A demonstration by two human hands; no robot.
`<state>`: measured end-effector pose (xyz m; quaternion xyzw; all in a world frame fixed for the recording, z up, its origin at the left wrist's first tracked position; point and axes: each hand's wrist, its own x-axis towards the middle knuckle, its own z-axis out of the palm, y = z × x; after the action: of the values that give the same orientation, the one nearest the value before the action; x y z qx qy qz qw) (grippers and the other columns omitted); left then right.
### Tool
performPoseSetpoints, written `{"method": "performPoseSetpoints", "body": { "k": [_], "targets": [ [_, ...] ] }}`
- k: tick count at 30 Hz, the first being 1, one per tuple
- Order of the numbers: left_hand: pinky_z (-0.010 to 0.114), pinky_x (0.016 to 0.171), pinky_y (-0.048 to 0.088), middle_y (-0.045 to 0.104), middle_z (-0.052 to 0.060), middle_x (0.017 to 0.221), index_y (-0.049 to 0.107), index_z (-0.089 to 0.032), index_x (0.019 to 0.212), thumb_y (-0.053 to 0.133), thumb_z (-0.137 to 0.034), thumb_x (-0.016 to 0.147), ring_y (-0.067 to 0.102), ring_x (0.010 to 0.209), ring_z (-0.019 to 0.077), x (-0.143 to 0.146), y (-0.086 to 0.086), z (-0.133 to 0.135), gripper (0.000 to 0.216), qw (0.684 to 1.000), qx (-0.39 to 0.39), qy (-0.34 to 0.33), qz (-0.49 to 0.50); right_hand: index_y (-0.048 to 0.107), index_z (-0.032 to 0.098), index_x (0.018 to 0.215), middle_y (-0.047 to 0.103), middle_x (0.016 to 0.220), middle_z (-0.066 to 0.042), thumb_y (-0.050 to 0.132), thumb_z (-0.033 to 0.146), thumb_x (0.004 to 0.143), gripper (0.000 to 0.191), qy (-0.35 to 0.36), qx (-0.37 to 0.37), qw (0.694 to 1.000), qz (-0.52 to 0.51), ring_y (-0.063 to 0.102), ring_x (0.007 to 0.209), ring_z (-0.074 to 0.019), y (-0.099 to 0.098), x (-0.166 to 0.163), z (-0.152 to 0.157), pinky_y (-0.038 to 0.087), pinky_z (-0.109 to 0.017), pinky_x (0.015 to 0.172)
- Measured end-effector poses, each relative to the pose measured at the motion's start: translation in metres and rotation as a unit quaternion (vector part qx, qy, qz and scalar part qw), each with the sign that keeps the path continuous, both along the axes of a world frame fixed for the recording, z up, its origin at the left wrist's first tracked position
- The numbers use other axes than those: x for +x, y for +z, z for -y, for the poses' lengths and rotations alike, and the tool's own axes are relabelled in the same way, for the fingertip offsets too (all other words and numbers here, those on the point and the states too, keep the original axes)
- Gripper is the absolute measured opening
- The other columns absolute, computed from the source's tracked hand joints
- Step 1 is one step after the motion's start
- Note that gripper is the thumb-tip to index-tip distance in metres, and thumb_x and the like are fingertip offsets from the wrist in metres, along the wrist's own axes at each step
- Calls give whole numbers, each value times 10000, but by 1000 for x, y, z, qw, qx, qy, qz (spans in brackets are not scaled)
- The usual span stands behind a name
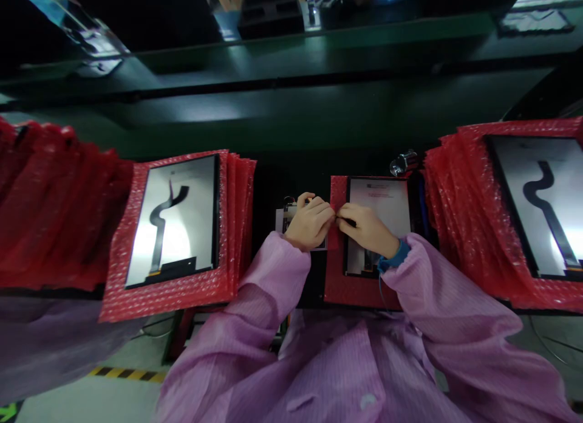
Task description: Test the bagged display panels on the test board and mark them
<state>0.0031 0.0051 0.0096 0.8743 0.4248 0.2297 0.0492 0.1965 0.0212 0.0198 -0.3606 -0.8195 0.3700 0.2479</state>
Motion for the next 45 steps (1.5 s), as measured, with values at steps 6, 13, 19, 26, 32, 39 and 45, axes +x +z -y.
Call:
{"method": "performPoseSetpoints", "body": {
  "k": [6, 13, 19, 26, 32, 39, 45],
  "targets": [
    [451, 1030, 342, 672, 34, 791, 579, -207, 791, 365, -194, 996, 571, 838, 204, 0, 0, 2, 297, 999, 37, 5, -4, 537, 176, 723, 561, 792, -34, 502, 186, 928, 208, 12, 7, 1000, 1, 493, 784, -147, -3, 1, -2, 385, -292, 775],
    [447, 1051, 377, 673, 32, 820, 596, -207, 813, 330, -294, 1052, 601, 865, 191, -1, -6, -3, 368, 995, 20, 36, 89, 602, 171, 777, 639, 837, -40, 480, 282, 990, 270, 13, 9, 1000, 4, 578, 802, -142, 5, 7, -4, 444, -273, 783],
    [500, 1226, 279, 357, 162, 1547, 356, -224, 1527, 347, -393, 1065, 339, 1463, 269, 20, 3, 33, 492, 881, 165, 302, 326, 640, 140, 1130, 671, 1159, -125, 284, 268, 1054, 385, -162, 58, 983, 61, 599, 1102, -206, 8, 38, -30, 443, -357, 1000],
    [597, 1176, 390, 169, 197, 1664, 167, -269, 1620, 513, -255, 1010, 190, 1571, 359, 70, -32, 122, 701, 986, -69, 108, 106, 664, 73, 1115, 624, 1205, -212, 428, 160, 964, 293, -281, 99, 928, 225, 514, 1193, -312, -5, 51, -53, 386, -458, 1038],
    [645, 1213, 303, 150, 185, 1682, 162, -300, 1625, 537, -237, 997, 158, 1582, 362, 71, -45, 124, 734, 983, -81, 105, 131, 638, 65, 1140, 612, 1222, -208, 429, 254, 1003, 313, -293, 103, 910, 273, 483, 1234, -322, 4, 45, -60, 393, -454, 1027],
    [693, 1217, 232, 56, 181, 1688, 134, -318, 1617, 677, -308, 914, 57, 1587, 406, 66, -34, 122, 888, 967, -113, 160, 160, 581, 83, 1142, 661, 1122, -198, 332, 338, 1051, 368, -321, 129, 902, 260, 587, 1086, -296, 32, 49, -49, 394, -418, 940],
    [650, 1251, 184, 166, 193, 1649, 195, -274, 1598, 789, -390, 809, 166, 1566, 400, 62, -33, 115, 994, 958, -116, 172, 197, 582, 119, 1116, 704, 1012, -127, 361, 379, 1055, 347, -325, 165, 902, 230, 619, 1016, -260, 54, 52, -32, 352, -391, 919]
  ]
}}
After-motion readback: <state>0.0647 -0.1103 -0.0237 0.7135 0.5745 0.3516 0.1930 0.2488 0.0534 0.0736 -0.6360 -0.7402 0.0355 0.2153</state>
